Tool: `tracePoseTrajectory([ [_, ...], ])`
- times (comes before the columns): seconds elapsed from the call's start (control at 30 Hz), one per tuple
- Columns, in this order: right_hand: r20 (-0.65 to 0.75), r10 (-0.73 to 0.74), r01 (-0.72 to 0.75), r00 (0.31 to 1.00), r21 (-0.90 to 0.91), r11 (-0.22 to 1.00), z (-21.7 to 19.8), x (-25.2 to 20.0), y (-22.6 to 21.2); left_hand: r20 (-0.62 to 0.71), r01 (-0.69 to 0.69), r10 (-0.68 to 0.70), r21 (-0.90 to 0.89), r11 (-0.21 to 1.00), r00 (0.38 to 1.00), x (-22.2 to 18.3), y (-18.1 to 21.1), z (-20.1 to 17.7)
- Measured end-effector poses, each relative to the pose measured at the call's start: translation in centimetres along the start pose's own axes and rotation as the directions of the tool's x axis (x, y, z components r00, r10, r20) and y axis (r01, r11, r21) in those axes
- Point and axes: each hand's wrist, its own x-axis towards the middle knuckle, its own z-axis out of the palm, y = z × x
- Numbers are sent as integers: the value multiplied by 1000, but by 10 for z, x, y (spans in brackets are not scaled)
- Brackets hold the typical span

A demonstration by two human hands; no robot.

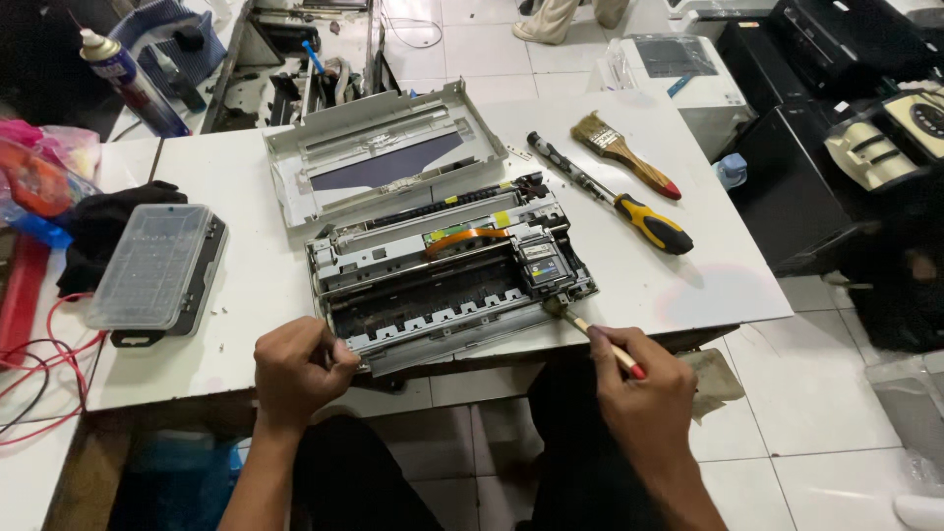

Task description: The person uses a small brush to clean the interior of a disassembled printer carriage assembly on a workbench. They repeatedly brush along rails and around the ink cartridge, then rotate the assembly to access different sides and continue brushing.

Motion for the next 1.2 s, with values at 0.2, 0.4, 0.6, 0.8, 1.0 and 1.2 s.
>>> tracePoseTrajectory([
  [0.2, 80, -160, 144, 984, 186, 972, 24, -40, -18, -19, 7, -7, 12, 1000, 1000, -1, 2, 0],
  [0.4, -90, -150, 153, 985, 36, 988, 10, -14, -3, 48, -45, 45, -3, 999, 998, 3, 4, -4],
  [0.6, 25, -109, 101, 994, 213, 972, 24, -26, -21, 72, -102, 98, 58, 993, 993, -3, -3, -3],
  [0.8, -131, -35, 36, 991, 10, 999, -13, -11, 11, 33, -111, 109, 62, 992, 994, -1, 3, -5],
  [1.0, -108, -144, 158, 984, 134, 978, -4, -23, -7, 30, -100, 99, 59, 993, 995, -1, 2, -4],
  [1.2, -231, 31, -4, 972, 115, 993, -19, -18, 14, 26, -89, 87, 48, 995, 996, -2, 4, -5],
])
